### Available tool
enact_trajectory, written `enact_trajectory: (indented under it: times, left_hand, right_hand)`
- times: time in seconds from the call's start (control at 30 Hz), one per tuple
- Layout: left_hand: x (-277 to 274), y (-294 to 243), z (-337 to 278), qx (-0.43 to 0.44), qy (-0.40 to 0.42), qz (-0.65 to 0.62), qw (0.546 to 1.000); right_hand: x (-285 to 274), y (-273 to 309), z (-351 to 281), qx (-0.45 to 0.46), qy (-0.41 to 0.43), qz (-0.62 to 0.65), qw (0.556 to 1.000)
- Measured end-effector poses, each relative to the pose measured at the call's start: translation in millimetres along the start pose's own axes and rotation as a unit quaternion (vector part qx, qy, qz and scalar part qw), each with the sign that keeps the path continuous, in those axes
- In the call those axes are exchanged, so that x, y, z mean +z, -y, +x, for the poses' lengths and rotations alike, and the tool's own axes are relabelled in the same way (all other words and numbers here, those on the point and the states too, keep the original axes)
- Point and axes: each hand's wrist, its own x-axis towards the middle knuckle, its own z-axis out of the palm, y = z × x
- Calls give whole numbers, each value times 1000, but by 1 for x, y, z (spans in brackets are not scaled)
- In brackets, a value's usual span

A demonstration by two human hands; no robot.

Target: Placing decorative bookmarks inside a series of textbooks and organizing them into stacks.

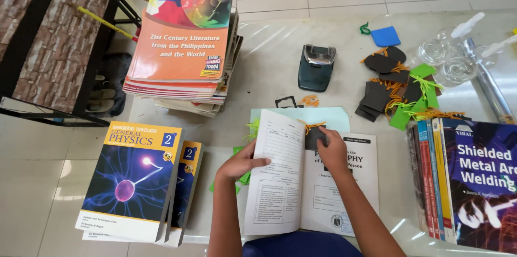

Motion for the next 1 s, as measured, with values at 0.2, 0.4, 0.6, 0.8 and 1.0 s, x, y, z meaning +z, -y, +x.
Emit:
enact_trajectory:
  times: [0.2,0.4,0.6,0.8,1.0]
  left_hand:
    - [32,-23,18,4,158,-29,987]
    - [82,102,111,76,31,192,978]
    - [125,92,86,115,-128,487,856]
    - [137,126,103,116,-187,584,781]
    - [137,142,113,102,-223,610,754]
  right_hand:
    - [16,-28,-3,9,-20,18,1000]
    - [-8,-110,1,21,-30,98,995]
    - [-53,-151,21,34,-53,194,979]
    - [-70,-178,32,49,-70,288,954]
    - [-121,-26,-5,148,-139,59,977]
